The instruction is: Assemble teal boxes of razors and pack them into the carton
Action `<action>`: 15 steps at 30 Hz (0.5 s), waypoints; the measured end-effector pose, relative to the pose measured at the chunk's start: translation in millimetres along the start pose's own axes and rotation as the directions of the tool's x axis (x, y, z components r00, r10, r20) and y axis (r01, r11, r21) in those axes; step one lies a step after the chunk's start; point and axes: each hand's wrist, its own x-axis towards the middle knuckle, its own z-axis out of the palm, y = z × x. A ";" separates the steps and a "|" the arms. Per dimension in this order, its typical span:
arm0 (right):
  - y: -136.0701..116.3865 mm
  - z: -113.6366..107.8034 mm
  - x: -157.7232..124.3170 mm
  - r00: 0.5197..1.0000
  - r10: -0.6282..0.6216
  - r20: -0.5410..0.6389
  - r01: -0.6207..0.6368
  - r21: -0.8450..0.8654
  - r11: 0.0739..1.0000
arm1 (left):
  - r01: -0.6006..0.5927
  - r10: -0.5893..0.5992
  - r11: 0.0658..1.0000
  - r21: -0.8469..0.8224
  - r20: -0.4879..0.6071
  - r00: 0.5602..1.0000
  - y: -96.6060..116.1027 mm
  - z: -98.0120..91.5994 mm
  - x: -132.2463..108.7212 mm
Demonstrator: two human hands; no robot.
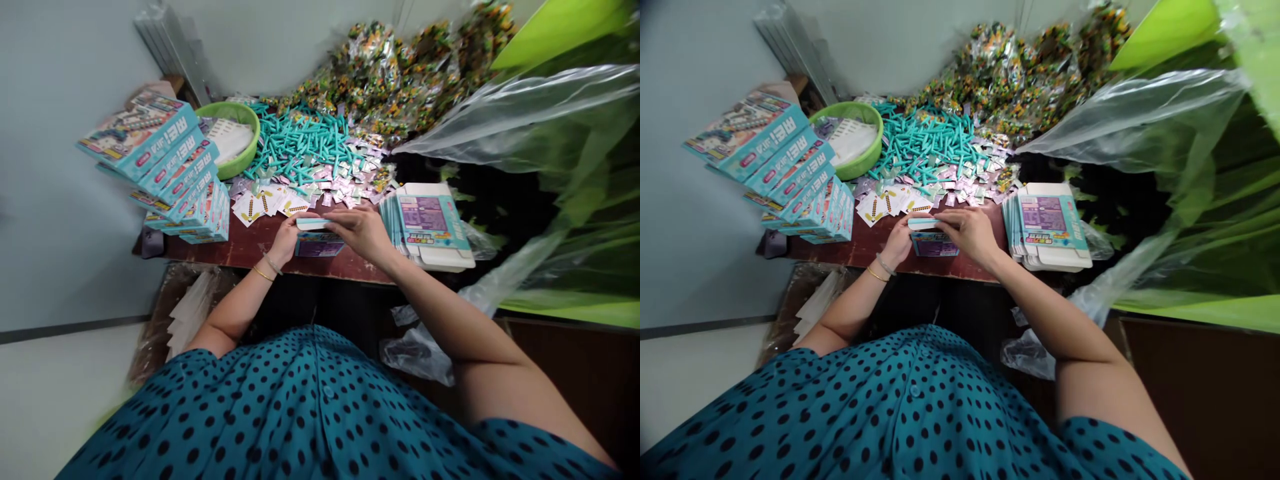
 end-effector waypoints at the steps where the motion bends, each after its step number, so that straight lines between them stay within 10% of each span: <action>1: 1.1 1.2 -1.5 1.000 0.007 -0.014 -0.008 -0.016 1.000 | -0.021 0.021 1.000 -0.004 -0.002 1.000 -0.8 0.5 -1.0; 7: 7.9 4.2 -15.2 0.994 -0.027 -0.109 0.020 -0.060 0.998 | -0.283 0.285 0.957 0.059 -0.033 0.958 -21.5 1.2 -16.5; 15: 23.8 -6.6 -11.2 0.988 -0.133 -0.083 0.128 -0.065 0.990 | -0.478 0.432 0.747 0.462 0.209 0.878 -29.4 -19.4 -13.8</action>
